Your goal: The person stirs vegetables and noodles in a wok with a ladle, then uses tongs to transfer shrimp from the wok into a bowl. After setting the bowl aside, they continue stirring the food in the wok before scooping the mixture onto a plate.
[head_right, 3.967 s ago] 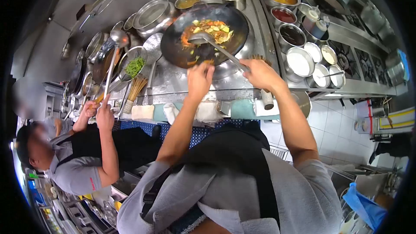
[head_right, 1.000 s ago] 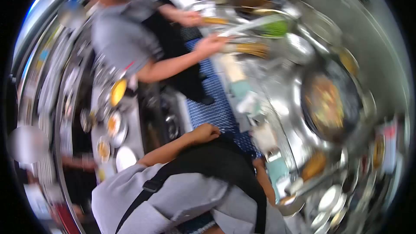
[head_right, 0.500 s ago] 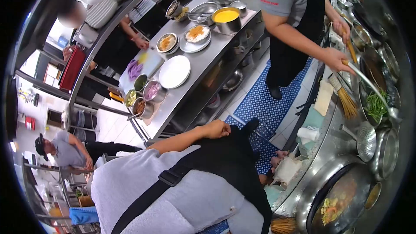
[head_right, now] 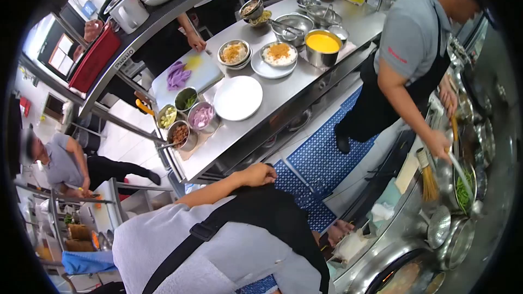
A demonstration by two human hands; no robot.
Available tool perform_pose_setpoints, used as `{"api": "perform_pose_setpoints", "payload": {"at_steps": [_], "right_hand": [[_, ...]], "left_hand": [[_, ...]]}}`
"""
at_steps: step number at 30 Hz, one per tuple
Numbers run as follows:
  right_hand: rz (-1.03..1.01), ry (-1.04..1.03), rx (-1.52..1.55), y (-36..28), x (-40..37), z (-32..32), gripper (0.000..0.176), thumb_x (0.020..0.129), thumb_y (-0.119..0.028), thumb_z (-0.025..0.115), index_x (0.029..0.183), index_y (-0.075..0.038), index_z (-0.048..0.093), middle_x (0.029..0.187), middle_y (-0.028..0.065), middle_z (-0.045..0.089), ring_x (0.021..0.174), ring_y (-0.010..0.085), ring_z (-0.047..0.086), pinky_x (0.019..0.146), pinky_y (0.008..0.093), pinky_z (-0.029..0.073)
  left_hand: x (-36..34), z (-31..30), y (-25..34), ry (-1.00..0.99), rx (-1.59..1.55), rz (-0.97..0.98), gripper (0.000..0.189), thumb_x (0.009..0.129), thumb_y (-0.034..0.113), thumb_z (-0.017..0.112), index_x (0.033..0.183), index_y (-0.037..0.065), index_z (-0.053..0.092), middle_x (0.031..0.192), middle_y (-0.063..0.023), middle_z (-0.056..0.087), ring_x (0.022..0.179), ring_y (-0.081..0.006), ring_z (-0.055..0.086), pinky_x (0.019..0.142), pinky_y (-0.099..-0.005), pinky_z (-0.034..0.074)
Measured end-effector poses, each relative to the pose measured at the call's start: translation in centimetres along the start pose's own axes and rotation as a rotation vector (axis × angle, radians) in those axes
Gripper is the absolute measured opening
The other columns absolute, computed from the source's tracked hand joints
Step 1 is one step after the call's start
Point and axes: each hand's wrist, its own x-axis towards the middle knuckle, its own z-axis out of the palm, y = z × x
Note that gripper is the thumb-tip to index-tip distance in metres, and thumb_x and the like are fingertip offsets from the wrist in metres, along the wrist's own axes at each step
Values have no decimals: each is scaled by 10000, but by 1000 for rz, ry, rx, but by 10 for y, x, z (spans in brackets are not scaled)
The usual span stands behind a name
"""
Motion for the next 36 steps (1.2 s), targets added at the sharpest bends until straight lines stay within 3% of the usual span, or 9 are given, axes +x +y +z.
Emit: {"api": "perform_pose_setpoints", "payload": {"at_steps": [2, 4, 9, 13, 21, 23, 27, 31, 36], "right_hand": [[287, 780, -1328, 12, 20, 12, 318, 950, -393, 590, 1052, -125, 727, 911, 115, 683, 866, 318, 648, 842, 516, 498], [420, 926, -1635, 22, 85, 16, 328, 925, -389, 605, 990, -104, 754, 836, 127, 706, 790, 320, 677, 784, 487, 527], [253, 794, -1801, -23, 313, -10, 297, 961, -261, 638, 966, 4, 773, 768, 101, 739, 658, 166, 688, 614, 343, 542], [-23, 481, -1574, -76, 481, 164, 235, 1014, -185, 630, 983, 14, 750, 756, 20, 701, 642, 76, 643, 569, 250, 514], [-319, 198, -2045, -170, 750, 278, 336, 961, -226, 655, 1168, 33, 710, 1026, 246, 752, 978, 382, 738, 860, 462, 568], [-538, 141, -2462, -196, 806, 269, 535, 944, -264, 671, 1377, 38, 585, 1366, 309, 603, 1299, 434, 564, 1115, 511, 425], [-797, 94, -2678, -235, 912, 217, 843, 877, -248, 768, 1559, 37, 364, 1517, 317, 475, 1458, 460, 394, 1202, 525, 342], [-353, 371, -2766, -243, 955, 213, 883, 846, -341, 794, 1568, -57, 374, 1497, 309, 416, 1399, 475, 420, 1120, 545, 442], [-618, 154, -2536, -250, 974, 200, 522, 825, -135, 751, 1302, -32, 566, 1204, 253, 610, 1086, 446, 622, 986, 541, 492]], "left_hand": [[-1, -16, -18, 67, -92, 12, 229, 912, 191, 724, 1072, 30, 752, 986, -167, 767, 929, -347, 734, 843, -428, 564], [-2, -35, -36, 115, -164, -9, 237, 928, 190, 722, 1099, 27, 746, 993, -161, 772, 925, -324, 739, 846, -409, 565], [-2, -84, -68, 216, -335, -79, 224, 951, 142, 724, 1139, 19, 738, 959, -133, 780, 872, -230, 739, 828, -342, 561], [-10, -120, -71, 244, -425, -85, 216, 966, 120, 714, 1154, 16, 737, 974, -109, 770, 889, -171, 713, 821, -321, 557], [-43, -109, -78, 424, -464, -204, 303, 973, 220, 718, 1217, 41, 714, 1056, -136, 764, 956, -253, 733, 880, -376, 570], [-64, -104, -71, 525, -415, -344, 323, 971, 221, 721, 1240, 42, 705, 1071, -136, 763, 970, -250, 731, 896, -374, 567], [-87, -81, -61, 758, -440, -542, 347, 971, 227, 722, 1264, 44, 694, 1101, -133, 761, 993, -237, 728, 918, -365, 562], [-97, -42, -49, 887, -415, -698, 337, 936, 265, 731, 1200, 56, 720, 1061, -164, 763, 974, -326, 738, 878, -416, 568], [-93, -33, -14, 854, -455, -836, 344, 945, 275, 732, 1205, 49, 725, 1074, -174, 767, 960, -319, 743, 856, -408, 566]]}}
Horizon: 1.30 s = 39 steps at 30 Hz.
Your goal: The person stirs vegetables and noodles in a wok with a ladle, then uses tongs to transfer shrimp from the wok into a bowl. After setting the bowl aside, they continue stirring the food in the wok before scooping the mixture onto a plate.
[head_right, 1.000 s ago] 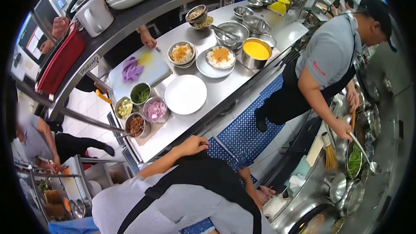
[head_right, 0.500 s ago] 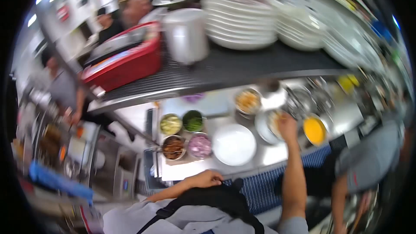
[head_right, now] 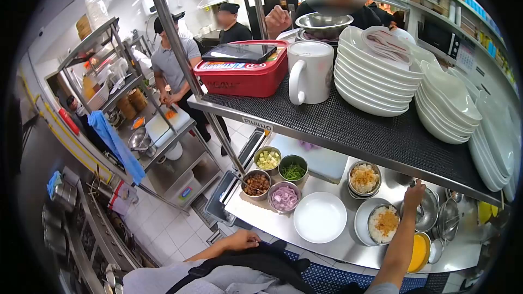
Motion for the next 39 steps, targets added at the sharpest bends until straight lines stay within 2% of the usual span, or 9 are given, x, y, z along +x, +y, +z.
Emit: {"api": "perform_pose_setpoints", "payload": {"at_steps": [2, 8, 11, 17, 21, 29, 34, 37, 39], "right_hand": [[-167, 196, 38, 6, -5, 7, 406, 827, -65, 713, 1217, -38, 605, 1172, 231, 620, 1035, 434, 639, 955, 525, 505], [-110, -224, -124, -1, -7, -34, 393, 878, -60, 651, 1269, -30, 622, 1230, 232, 615, 1170, 436, 595, 989, 514, 499], [-218, 281, 34, 9, -8, -39, 377, 921, -73, 619, 1293, -11, 609, 1281, 260, 609, 1213, 450, 579, 1016, 514, 488], [-60, 457, 41, 50, -35, -61, 305, 1001, -127, 599, 1245, 56, 614, 1302, 264, 623, 1297, 451, 530, 1105, 516, 429], [68, 813, 246, -35, -84, -138, 333, 997, -174, 688, 1193, 89, 630, 1175, 233, 683, 1023, 351, 708, 902, 420, 589], [638, 167, 1336, -163, -250, -117, 255, 1017, -161, 640, 1209, 6, 618, 1049, 123, 661, 826, 266, 710, 748, 392, 653], [629, 183, 1747, -240, -328, -120, 283, 1043, -121, 609, 1291, 10, 575, 1131, 125, 655, 973, 264, 704, 889, 387, 625], [466, -224, 1818, -318, -382, -161, 392, 1023, -135, 655, 1370, 1, 535, 1125, 113, 653, 1061, 235, 671, 997, 377, 561], [381, -620, 1880, -347, -413, -167, 439, 966, -27, 681, 1378, 5, 532, 1187, 160, 667, 989, 251, 696, 864, 372, 607]], "left_hand": [[2, 9, -3, -4, -26, -15, 355, 953, 280, 730, 1224, 50, 715, 1059, -168, 771, 958, -312, 742, 849, -405, 564], [20, 9, -3, 82, 2, 177, 282, 924, 244, 737, 1109, 31, 733, 1001, -162, 768, 931, -330, 742, 841, -431, 570], [21, 3, -9, 58, -76, 127, 271, 925, 239, 734, 1099, 32, 719, 966, -162, 759, 915, -321, 739, 835, -436, 570], [23, -15, -47, 36, -112, 193, 325, 922, 251, 734, 1162, 32, 714, 946, -149, 761, 902, -299, 739, 833, -420, 572], [8, -49, -65, 51, -118, 158, 338, 921, 252, 718, 1173, 27, 715, 983, -150, 765, 918, -297, 741, 846, -412, 571], [-17, -83, -149, -44, -102, 171, 289, 918, 292, 725, 1072, 50, 756, 982, -149, 773, 914, -313, 737, 843, -430, 564], [-21, -80, -219, -221, 66, 76, 255, 921, 301, 717, 1034, 84, 791, 956, -117, 782, 882, -253, 739, 798, -410, 565], [-29, -83, -251, -248, 137, 39, 270, 911, 323, 722, 1030, 92, 796, 942, -110, 783, 863, -255, 740, 780, -407, 565], [-32, -74, -282, -257, 185, 38, 266, 906, 330, 727, 1014, 98, 799, 936, -107, 784, 846, -255, 740, 766, -405, 563]]}}
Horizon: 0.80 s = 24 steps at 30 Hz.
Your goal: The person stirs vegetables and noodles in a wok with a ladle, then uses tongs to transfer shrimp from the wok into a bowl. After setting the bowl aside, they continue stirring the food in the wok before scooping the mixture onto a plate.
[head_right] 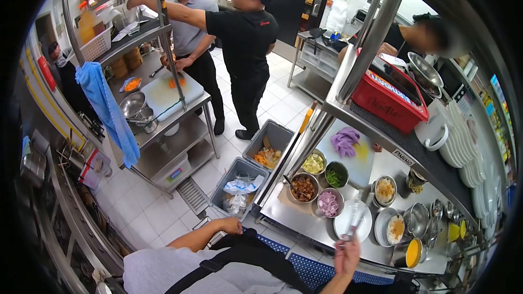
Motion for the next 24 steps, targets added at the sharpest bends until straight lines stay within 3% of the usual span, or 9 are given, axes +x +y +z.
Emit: {"api": "perform_pose_setpoints", "payload": {"at_steps": [4, 6, 8, 13, 18, 20, 21, 23, 24], "right_hand": [[465, -190, -12, 70, -27, 38, 588, 870, 83, 696, 1412, -37, 501, 1134, 151, 670, 913, 237, 686, 827, 361, 595], [561, -307, -2, 106, -35, 56, 593, 878, 79, 696, 1420, -47, 492, 1096, 126, 660, 876, 214, 664, 795, 349, 575], [685, -443, -1, 128, -38, 76, 609, 893, 75, 685, 1450, -41, 469, 1073, 105, 646, 868, 185, 637, 764, 320, 544], [698, -677, -47, 150, -41, 115, 643, 898, 55, 686, 1493, 1, 447, 1064, 71, 614, 873, 163, 621, 769, 302, 538], [761, -800, -197, 202, -42, 136, 495, 949, 6, 672, 1407, 2, 484, 964, 72, 622, 844, 168, 624, 764, 295, 538], [801, -803, -299, 214, -49, 150, 443, 969, -13, 665, 1376, -7, 491, 942, 75, 623, 810, 170, 624, 742, 297, 536], [830, -800, -340, 211, -52, 165, 423, 977, -21, 661, 1365, -12, 492, 933, 74, 624, 790, 169, 622, 729, 298, 534], [866, -824, -406, 219, -54, 191, 410, 996, -41, 656, 1369, -23, 487, 902, 78, 628, 737, 159, 616, 687, 303, 525], [874, -877, -445, 232, -53, 200, 410, 996, -40, 656, 1368, -22, 486, 894, 76, 627, 739, 154, 617, 687, 300, 524]], "left_hand": [[7, 86, -120, -118, 110, 53, 334, 832, 374, 745, 1104, 184, 785, 956, -99, 778, 834, -299, 737, 737, -443, 568], [-20, 136, -159, -67, 280, 119, 365, 823, 407, 707, 1131, 223, 773, 971, -113, 770, 862, -346, 733, 745, -484, 570], [-76, 167, -159, -132, 380, -21, 377, 847, 415, 670, 1167, 234, 755, 979, -140, 764, 900, -369, 729, 770, -518, 567], [-206, 210, -151, -185, 59, -465, 486, 801, 371, 721, 1262, 215, 713, 991, -147, 759, 930, -368, 727, 776, -508, 569], [-254, 227, -163, -31, 128, -545, 624, 755, 327, 771, 1356, 196, 672, 1003, -154, 755, 960, -367, 726, 783, -499, 570], [-255, 227, -172, 135, 159, -597, 538, 846, 305, 730, 1366, 187, 658, 952, -188, 745, 895, -373, 731, 794, -517, 572], [-244, 217, -162, 372, -533, -992, 419, 950, 383, 639, 1285, 140, 708, 983, -200, 749, 886, -404, 722, 826, -520, 572], [-234, 215, -160, 521, -951, -850, 720, 986, 659, 521, 1266, 26, 717, 1126, -206, 760, 1032, -356, 724, 948, -473, 547], [-230, 212, -168, 398, -1110, -739, 894, 932, 715, 575, 1481, 11, 544, 1332, -223, 683, 1242, -318, 647, 1060, -442, 493]]}}
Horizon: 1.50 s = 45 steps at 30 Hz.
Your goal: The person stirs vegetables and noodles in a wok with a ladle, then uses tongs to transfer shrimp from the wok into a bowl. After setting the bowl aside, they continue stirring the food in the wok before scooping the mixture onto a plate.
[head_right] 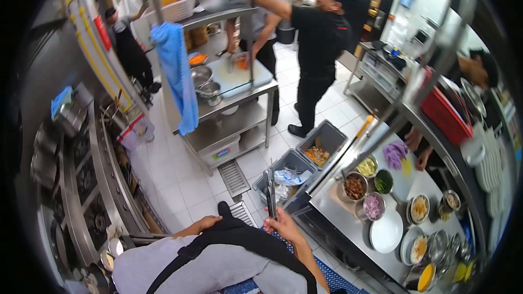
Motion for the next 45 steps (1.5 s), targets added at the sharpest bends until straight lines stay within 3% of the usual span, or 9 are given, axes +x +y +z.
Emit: {"api": "perform_pose_setpoints", "payload": {"at_steps": [5, 8, 12, 22, 29, 32, 39, 43, 45], "right_hand": [[78, -113, -308, -6, 121, 61, 373, 989, -38, 655, 1330, -14, 504, 803, 50, 600, 687, 132, 593, 632, 285, 499], [131, -213, -446, -7, 207, 119, 252, 995, -70, 653, 1203, -10, 524, 769, 33, 582, 632, 117, 561, 582, 278, 471], [227, -376, -579, -10, 301, 202, 204, 1029, -166, 643, 1129, -37, 522, 756, 15, 563, 609, 98, 537, 558, 270, 449], [63, -579, -984, 10, 501, 363, 421, 1030, -438, 616, 1024, -22, 553, 767, 89, 624, 675, 146, 630, 568, 337, 497], [-347, -325, -742, -101, 707, 483, 373, 1033, -365, 648, 981, -11, 542, 770, 93, 658, 673, 186, 647, 603, 369, 527], [-784, -105, -590, -191, 749, 535, 418, 1038, -310, 649, 1262, 29, 549, 816, 95, 638, 743, 192, 628, 699, 353, 530], [-1151, 417, -697, -248, 912, 548, 581, 1064, -240, 583, 1537, 23, 372, 1087, 205, 692, 961, 354, 688, 848, 442, 543], [-178, 375, -1500, -124, 1066, 401, 627, 1042, -232, 496, 1552, 85, 316, 1207, 324, 671, 1098, 451, 677, 969, 527, 531], [-108, 529, -1388, -131, 1058, 424, 622, 1020, -201, 523, 1554, 56, 334, 1278, 319, 646, 1186, 426, 654, 1010, 511, 519]], "left_hand": [[8, -43, -8, 74, 191, -12, 1085, 867, 767, 620, 1552, -48, 414, 1664, -251, 315, 1507, -383, 380, 1224, -438, 333], [46, -119, -56, -69, 144, 44, 952, 896, 759, 591, 1481, 8, 556, 1544, -240, 511, 1430, -405, 484, 1191, -485, 363], [-7, -195, -72, 41, -194, -217, 749, 886, 676, 676, 1337, 78, 691, 1407, -166, 642, 1187, -348, 657, 876, -580, 537], [-18, -298, -67, 545, -608, 159, 433, 931, 433, 746, 1204, 96, 732, 948, -101, 745, 756, -206, 696, 667, -351, 563], [-7, -383, -136, 453, -863, 154, 328, 972, 337, 709, 1212, 113, 720, 953, -37, 736, 766, -173, 700, 634, -318, 556], [-26, -449, -195, 331, -386, -109, 347, 1012, 355, 627, 1273, 138, 697, 1039, -21, 733, 915, -177, 701, 770, -382, 560], [-102, -578, -252, 494, -829, -347, 360, 1019, 360, 608, 1299, 147, 686, 1106, -23, 723, 974, -177, 687, 830, -407, 533], [-88, -642, -254, 558, -950, -285, 368, 1023, 363, 596, 1313, 153, 680, 1145, -25, 717, 1009, -176, 679, 865, -422, 518], [-64, -688, -249, 576, -981, -224, 372, 1025, 365, 591, 1320, 155, 677, 1164, -25, 714, 1026, -176, 675, 882, -429, 510]]}}
